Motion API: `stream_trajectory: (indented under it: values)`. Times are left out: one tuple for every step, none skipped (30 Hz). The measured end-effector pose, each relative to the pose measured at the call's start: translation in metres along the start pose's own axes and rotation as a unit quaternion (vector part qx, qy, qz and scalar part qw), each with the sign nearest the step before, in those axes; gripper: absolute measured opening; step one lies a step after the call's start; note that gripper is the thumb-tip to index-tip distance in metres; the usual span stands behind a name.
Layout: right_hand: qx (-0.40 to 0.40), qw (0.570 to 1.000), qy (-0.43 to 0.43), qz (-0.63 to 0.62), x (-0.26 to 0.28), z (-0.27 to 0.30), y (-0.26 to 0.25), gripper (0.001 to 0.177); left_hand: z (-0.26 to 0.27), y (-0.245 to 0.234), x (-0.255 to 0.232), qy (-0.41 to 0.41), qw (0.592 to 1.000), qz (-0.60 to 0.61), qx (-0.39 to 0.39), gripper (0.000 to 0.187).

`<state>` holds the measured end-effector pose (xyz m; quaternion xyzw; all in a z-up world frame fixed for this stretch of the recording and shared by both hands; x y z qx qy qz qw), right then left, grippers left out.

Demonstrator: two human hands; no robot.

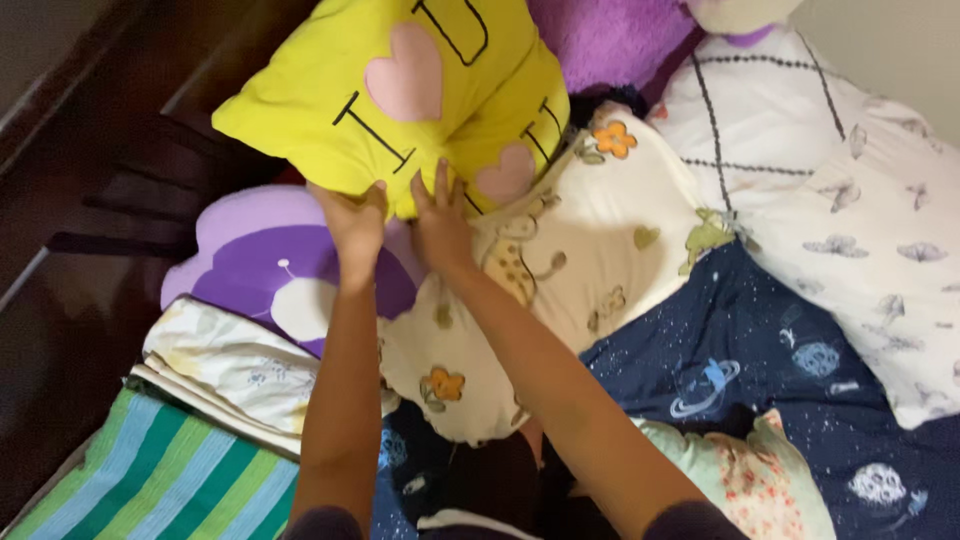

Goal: The person folds a striped towel and places it on the bed, then arranges several pillows and a blanket. The person then picks up a portable vacuum and a tangled cord, coils the cord, and places both items on a nearby storage unit.

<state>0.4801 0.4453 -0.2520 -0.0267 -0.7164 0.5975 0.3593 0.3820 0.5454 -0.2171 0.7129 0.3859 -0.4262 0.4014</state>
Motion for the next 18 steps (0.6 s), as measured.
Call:
stream_trajectory:
  values:
    - [0.001, 1.000, -0.009, -0.012, -0.003, -0.008, 0.006, 0.081, 0.004, -0.003, 0.008, -0.026, 1.000, -0.008, -0.012, 0.087]
    - [0.003, 1.000, -0.018, -0.024, -0.007, -0.014, 0.011, 0.081, 0.006, -0.005, 0.015, -0.052, 0.998, -0.017, -0.025, 0.088]
    - [-0.016, 0.996, -0.073, -0.054, -0.010, -0.019, 0.009, 0.084, 0.007, -0.005, 0.022, -0.075, 0.996, -0.023, -0.039, 0.088]
    - [-0.034, 0.988, -0.127, -0.083, -0.016, -0.022, 0.003, 0.088, 0.004, -0.005, 0.023, -0.056, 0.997, -0.033, -0.032, 0.088]
    - [-0.052, 0.976, -0.177, -0.111, -0.023, -0.016, -0.005, 0.092, 0.003, -0.004, 0.021, -0.039, 0.998, -0.042, -0.023, 0.087]
    - [-0.026, 0.975, -0.164, -0.149, -0.035, -0.006, -0.008, 0.080, 0.002, -0.004, 0.017, -0.022, 0.998, -0.050, -0.014, 0.087]
    - [-0.001, 0.971, -0.151, -0.186, -0.050, 0.007, -0.014, 0.069, 0.000, -0.004, 0.014, -0.032, 0.997, -0.062, -0.017, 0.086]
    - [0.024, 0.965, -0.138, -0.223, -0.065, 0.023, -0.021, 0.058, 0.000, -0.004, 0.008, -0.043, 0.996, -0.073, -0.020, 0.086]
    - [-0.056, 0.975, -0.079, -0.199, -0.087, 0.044, -0.035, 0.058, 0.001, 0.000, 0.001, -0.052, 0.995, -0.084, -0.023, 0.085]
    - [-0.135, 0.976, -0.020, -0.172, -0.108, 0.073, -0.047, 0.057, 0.007, 0.006, -0.013, -0.004, 0.992, -0.123, -0.031, 0.089]
    - [-0.225, 0.963, 0.030, -0.147, -0.129, 0.104, -0.060, 0.056, 0.019, 0.011, -0.030, 0.045, 0.985, -0.162, -0.036, 0.094]
    - [-0.293, 0.941, 0.100, -0.137, -0.150, 0.137, -0.067, 0.055, 0.035, 0.018, -0.047, 0.094, 0.974, -0.200, -0.041, 0.100]
    - [-0.348, 0.912, 0.176, -0.126, -0.171, 0.169, -0.072, 0.055, 0.057, 0.028, -0.064, 0.141, 0.946, -0.285, -0.059, 0.093]
    - [-0.363, 0.884, 0.259, -0.136, -0.190, 0.198, -0.070, 0.054, 0.082, 0.042, -0.079, 0.187, 0.908, -0.367, -0.076, 0.087]
    - [-0.328, 0.864, 0.340, -0.175, -0.206, 0.222, -0.058, 0.053, 0.101, 0.059, -0.079, 0.123, 0.912, -0.392, -0.012, 0.086]
    - [-0.276, 0.838, 0.409, -0.232, -0.220, 0.241, -0.043, 0.053, 0.121, 0.075, -0.077, 0.059, 0.907, -0.413, 0.053, 0.086]
    - [-0.221, 0.812, 0.455, -0.292, -0.227, 0.256, -0.025, 0.052, 0.142, 0.089, -0.074, -0.005, 0.894, -0.433, 0.119, 0.087]
    - [-0.197, 0.800, 0.452, -0.342, -0.231, 0.261, -0.012, 0.051, 0.161, 0.102, -0.070, -0.068, 0.872, -0.449, 0.184, 0.088]
Point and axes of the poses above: each hand's wrist, its own z-axis away from the middle knuckle, its own y-axis out of the palm, x = y × z, the point moved 5 cm from there along -z, towards the middle knuckle, and after that the axes turned 5 degrees about z, right-handed, at the moved point
